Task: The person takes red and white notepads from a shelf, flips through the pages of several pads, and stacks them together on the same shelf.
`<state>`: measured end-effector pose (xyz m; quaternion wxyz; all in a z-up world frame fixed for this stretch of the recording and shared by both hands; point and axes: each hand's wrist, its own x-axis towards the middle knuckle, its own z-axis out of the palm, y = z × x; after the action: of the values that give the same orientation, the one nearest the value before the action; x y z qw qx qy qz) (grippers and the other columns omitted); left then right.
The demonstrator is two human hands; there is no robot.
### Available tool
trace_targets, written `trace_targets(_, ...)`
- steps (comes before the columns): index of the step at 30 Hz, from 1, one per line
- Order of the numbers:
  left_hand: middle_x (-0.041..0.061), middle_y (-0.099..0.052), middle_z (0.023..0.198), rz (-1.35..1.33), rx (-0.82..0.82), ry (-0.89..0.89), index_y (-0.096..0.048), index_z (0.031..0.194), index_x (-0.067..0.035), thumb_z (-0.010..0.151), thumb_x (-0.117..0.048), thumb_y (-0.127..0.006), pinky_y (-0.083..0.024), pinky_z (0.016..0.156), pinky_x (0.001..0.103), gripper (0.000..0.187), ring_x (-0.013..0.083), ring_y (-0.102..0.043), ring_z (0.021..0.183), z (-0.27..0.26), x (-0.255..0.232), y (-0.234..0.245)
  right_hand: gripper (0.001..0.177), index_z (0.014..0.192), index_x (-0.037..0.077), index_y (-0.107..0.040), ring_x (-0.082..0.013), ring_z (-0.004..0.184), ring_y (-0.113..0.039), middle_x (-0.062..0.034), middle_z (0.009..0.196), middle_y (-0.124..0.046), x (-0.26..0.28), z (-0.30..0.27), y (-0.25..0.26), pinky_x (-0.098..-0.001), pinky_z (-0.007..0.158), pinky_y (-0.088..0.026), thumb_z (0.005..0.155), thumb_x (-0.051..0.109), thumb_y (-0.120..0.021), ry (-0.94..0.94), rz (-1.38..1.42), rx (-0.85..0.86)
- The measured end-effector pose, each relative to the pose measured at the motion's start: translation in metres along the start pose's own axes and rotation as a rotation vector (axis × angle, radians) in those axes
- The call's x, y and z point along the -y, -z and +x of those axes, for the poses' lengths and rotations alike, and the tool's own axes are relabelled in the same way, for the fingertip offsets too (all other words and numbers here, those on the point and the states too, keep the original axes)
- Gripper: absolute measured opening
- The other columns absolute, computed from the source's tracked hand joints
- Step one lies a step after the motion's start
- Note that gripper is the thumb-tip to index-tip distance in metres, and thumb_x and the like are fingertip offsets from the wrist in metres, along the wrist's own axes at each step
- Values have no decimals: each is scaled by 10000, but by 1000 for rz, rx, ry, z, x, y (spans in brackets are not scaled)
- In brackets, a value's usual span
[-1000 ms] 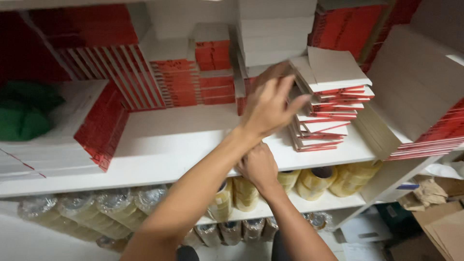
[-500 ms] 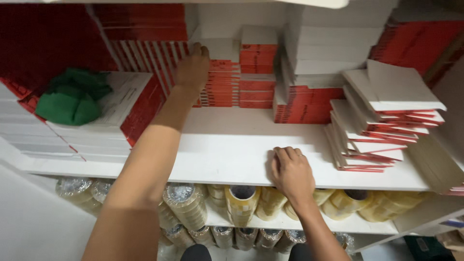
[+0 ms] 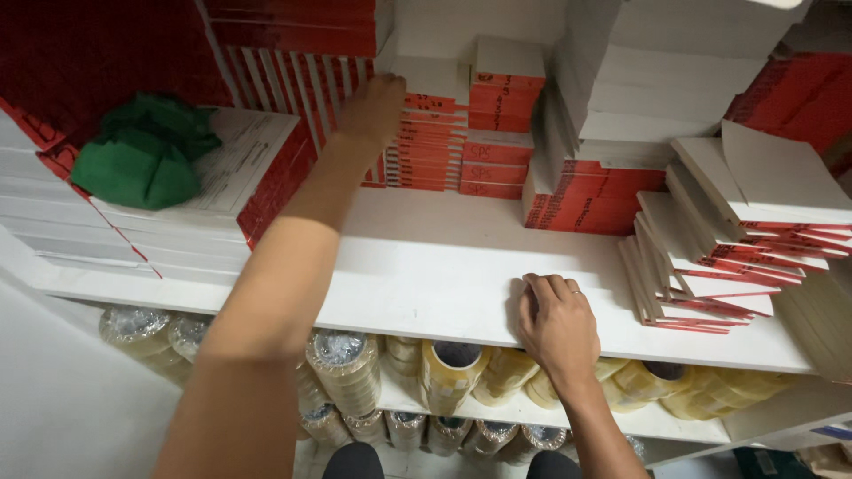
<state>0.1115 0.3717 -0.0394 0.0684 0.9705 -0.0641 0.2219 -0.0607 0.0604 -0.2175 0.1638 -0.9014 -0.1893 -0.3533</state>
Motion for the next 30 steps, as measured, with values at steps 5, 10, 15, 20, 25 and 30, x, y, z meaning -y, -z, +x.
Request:
trace_targets(5, 168, -603, 916, 78, -32, -89, -567, 889, -39, 914, 189, -382, -468, 522, 471, 295, 335, -605, 738, 1, 3, 3, 226, 1090, 44, -725, -349, 841, -614, -127, 936, -707, -1, -3, -3, -464, 776, -503, 913, 131, -616, 16, -1, -24)
trace_targets(10, 131, -718, 953, 405, -199, -159, -673, 1128, -71, 952, -13, -563, -615, 546, 510, 216, 367, -759, 756, 8, -1, -5, 214, 1067, 42, -727, -366, 810, -607, -150, 916, -709, -4, -1, -5, -478, 765, -495, 889, 114, -632, 19, 16, -38)
trace_targets(15, 138, -702, 952, 412, -444, -210, -626, 1172, -37, 936, -45, -552, -577, 472, 482, 247, 345, -744, 680, -4, -13, 4, 267, 1104, 48, -707, -366, 844, -613, -161, 922, -694, -3, 0, 3, -495, 773, -503, 880, 153, -609, -25, 65, 65)
trace_targets(20, 56, -716, 893, 505, -617, -377, -666, 1233, -59, 821, -169, -631, -550, 398, 451, 429, 301, -736, 632, -60, -78, 60, 201, 1025, 46, -690, -372, 822, -587, -153, 899, -673, -7, -1, 4, -494, 793, -475, 854, 128, -623, 21, 122, -6)
trace_targets(25, 99, -701, 766, 143, -560, -597, -654, 929, -78, 935, -189, -618, -479, 434, 502, 117, 375, -661, 567, -81, -170, 118, 198, 1015, 47, -706, -353, 790, -604, -133, 875, -677, -3, -1, 8, -485, 712, -493, 858, 139, -630, 25, 57, -45)
trace_targets(30, 174, -673, 679, 210, -575, -574, -697, 873, -127, 915, -336, -723, -551, 452, 587, 215, 454, -697, 578, -50, -258, 97, 90, 881, 67, -644, -373, 714, -579, -145, 783, -623, -6, -3, 11, -510, 644, -468, 836, 139, -614, 33, 107, -94)
